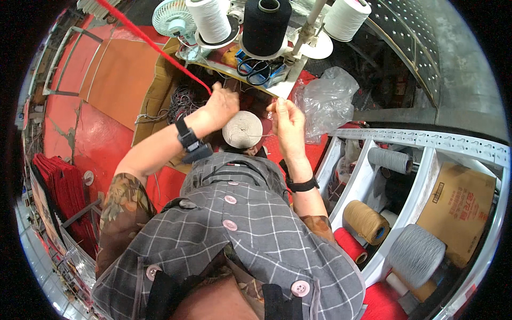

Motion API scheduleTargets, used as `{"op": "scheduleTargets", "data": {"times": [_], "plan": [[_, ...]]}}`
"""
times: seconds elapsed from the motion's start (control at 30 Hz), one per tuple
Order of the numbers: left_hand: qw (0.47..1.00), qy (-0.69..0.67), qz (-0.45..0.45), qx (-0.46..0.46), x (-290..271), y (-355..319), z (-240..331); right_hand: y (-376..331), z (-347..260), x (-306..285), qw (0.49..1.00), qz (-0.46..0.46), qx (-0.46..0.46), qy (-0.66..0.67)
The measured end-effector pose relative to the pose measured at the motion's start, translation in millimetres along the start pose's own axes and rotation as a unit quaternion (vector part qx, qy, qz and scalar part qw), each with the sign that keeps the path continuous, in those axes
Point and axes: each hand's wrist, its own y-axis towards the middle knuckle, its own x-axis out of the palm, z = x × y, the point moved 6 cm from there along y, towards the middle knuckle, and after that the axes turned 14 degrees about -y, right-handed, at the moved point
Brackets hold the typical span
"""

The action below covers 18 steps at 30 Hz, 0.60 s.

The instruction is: Threading an industrial sewing machine and replacing thread spools.

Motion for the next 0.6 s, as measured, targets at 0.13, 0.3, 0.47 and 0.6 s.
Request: {"op": "scheduleTargets", "data": {"times": [0.13, 0.3, 0.47, 0.6], "plan": [[0.959, -0.284, 0.022, -0.002, 1, 6, -31, -5, 14, 4, 0.996, -0.039, 0.044, 0.065], [0.517, -0.85, 0.095, -0.036, -17, -19, -1, -10, 11, 9, 0.999, -0.017, -0.005, 0.045], [0.398, -0.9, 0.164, -0.071, -31, -36, 26, -12, -5, 17, 0.992, -0.005, -0.111, -0.051], [0.416, -0.878, 0.219, -0.088, -36, -39, 21, -14, -8, 22, 0.989, -0.005, -0.128, -0.069]]}}
